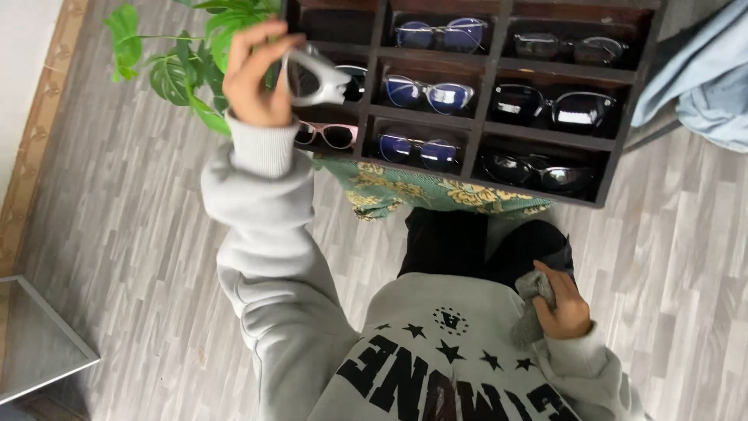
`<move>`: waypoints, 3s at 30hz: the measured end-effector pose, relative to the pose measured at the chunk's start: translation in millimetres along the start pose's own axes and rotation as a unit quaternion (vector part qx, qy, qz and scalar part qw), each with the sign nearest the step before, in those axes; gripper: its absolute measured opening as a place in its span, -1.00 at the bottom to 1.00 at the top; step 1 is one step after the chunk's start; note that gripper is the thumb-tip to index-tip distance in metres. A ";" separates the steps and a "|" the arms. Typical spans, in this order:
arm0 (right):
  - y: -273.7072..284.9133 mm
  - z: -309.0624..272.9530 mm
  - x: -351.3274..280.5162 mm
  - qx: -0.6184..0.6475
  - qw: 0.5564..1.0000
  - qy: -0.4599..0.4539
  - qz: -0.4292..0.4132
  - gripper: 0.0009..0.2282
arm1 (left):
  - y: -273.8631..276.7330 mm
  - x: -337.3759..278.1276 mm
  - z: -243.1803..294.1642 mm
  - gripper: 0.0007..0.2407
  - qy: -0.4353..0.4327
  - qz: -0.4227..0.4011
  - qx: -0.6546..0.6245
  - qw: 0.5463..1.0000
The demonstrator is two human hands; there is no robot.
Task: Cleaning multiple pairs of sunglasses in a display tray using a microfiber cloth.
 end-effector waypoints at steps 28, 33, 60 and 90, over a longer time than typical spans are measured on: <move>-54.3 92.8 -29.3 -0.101 0.903 -0.351 -0.226 -0.47 | -151.9 -25.4 -206.3 -0.95 -0.032 -0.159 0.307 0.938; -55.2 94.2 -26.8 -0.088 0.906 -0.355 -0.214 -0.49 | -120.9 -5.3 -186.4 -0.60 0.099 -0.324 0.206 0.918; -31.3 76.4 18.9 0.349 0.928 0.118 0.058 -0.60 | -102.0 -16.7 -7.4 -0.85 0.169 -0.004 -0.491 0.854; 65.0 -112.3 75.3 0.294 0.906 0.152 0.265 -0.49 | -194.1 -174.2 219.3 -0.91 0.170 -0.037 -0.514 0.840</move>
Point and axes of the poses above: each hand's wrist, its own x-axis towards the middle knuckle, its own y-axis out of the back of the hand, z = x × y, the point moved 7 cm from there along x, towards the middle knuckle, and after that the axes turned 5 degrees about -z, right-handed, at the moved point
